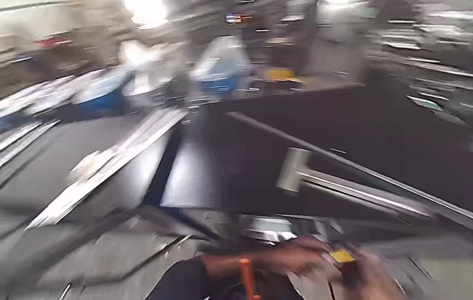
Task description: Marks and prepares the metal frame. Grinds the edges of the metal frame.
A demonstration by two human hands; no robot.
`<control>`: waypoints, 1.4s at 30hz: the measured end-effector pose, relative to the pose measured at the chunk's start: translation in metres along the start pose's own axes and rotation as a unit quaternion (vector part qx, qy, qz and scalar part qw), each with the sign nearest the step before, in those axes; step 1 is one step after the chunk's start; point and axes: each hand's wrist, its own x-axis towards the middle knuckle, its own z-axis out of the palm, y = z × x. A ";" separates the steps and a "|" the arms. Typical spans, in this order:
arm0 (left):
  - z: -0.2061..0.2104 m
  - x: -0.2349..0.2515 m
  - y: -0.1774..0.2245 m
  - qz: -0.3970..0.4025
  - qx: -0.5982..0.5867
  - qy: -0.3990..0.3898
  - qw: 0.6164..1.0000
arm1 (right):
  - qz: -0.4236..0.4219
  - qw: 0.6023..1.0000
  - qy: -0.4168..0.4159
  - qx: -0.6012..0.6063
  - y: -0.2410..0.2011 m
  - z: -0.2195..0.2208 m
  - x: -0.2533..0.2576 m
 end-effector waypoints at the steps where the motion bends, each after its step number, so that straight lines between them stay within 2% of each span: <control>1: -0.003 0.010 0.002 -0.009 -0.021 -0.012 1.000 | 0.012 0.998 0.051 -0.021 -0.008 0.009 0.001; 3: -0.004 0.033 0.000 -0.015 -0.054 -0.030 0.998 | 0.016 0.995 0.102 0.012 -0.012 0.008 0.012; 6: -0.010 0.058 0.012 -0.015 -0.047 -0.036 0.998 | -0.018 0.994 0.077 0.070 -0.019 0.004 0.040; 11: 0.002 0.090 0.022 -0.009 -0.050 -0.064 0.997 | -0.056 0.987 0.108 0.101 -0.036 -0.005 0.060; 24: 0.011 0.106 0.047 -0.062 -0.093 -0.117 0.987 | -0.092 0.982 0.118 0.119 -0.051 -0.012 0.079; 28: 0.007 0.109 0.046 -0.099 -0.173 -0.170 0.965 | -0.103 0.979 0.125 0.126 -0.052 -0.012 0.079; 32: 0.007 0.109 0.049 -0.127 -0.219 -0.184 0.950 | -0.098 0.979 0.117 0.139 -0.053 -0.013 0.079; 34: 0.005 0.108 0.049 -0.143 -0.270 -0.207 0.929 | -0.096 0.976 0.119 0.155 -0.055 -0.012 0.080; 36: 0.005 0.105 0.048 -0.157 -0.356 -0.240 0.889 | -0.098 0.974 0.119 0.166 -0.057 -0.011 0.082; 38: 0.007 0.102 0.045 -0.176 -0.450 -0.243 0.841 | -0.101 0.982 0.120 0.110 -0.058 -0.014 0.081; 39: 0.008 0.101 0.045 -0.185 -0.476 -0.232 0.827 | -0.099 0.988 0.118 0.016 -0.060 -0.019 0.078; 40: 0.009 0.099 0.045 -0.193 -0.491 -0.219 0.821 | -0.094 0.981 0.114 -0.129 -0.065 -0.027 0.072; 41: 0.011 0.097 0.046 -0.198 -0.496 -0.198 0.822 | -0.106 0.943 0.123 -0.290 -0.073 -0.034 0.060; 42: 0.013 0.096 0.047 -0.201 -0.498 -0.184 0.823 | -0.163 0.886 0.153 -0.406 -0.082 -0.040 0.046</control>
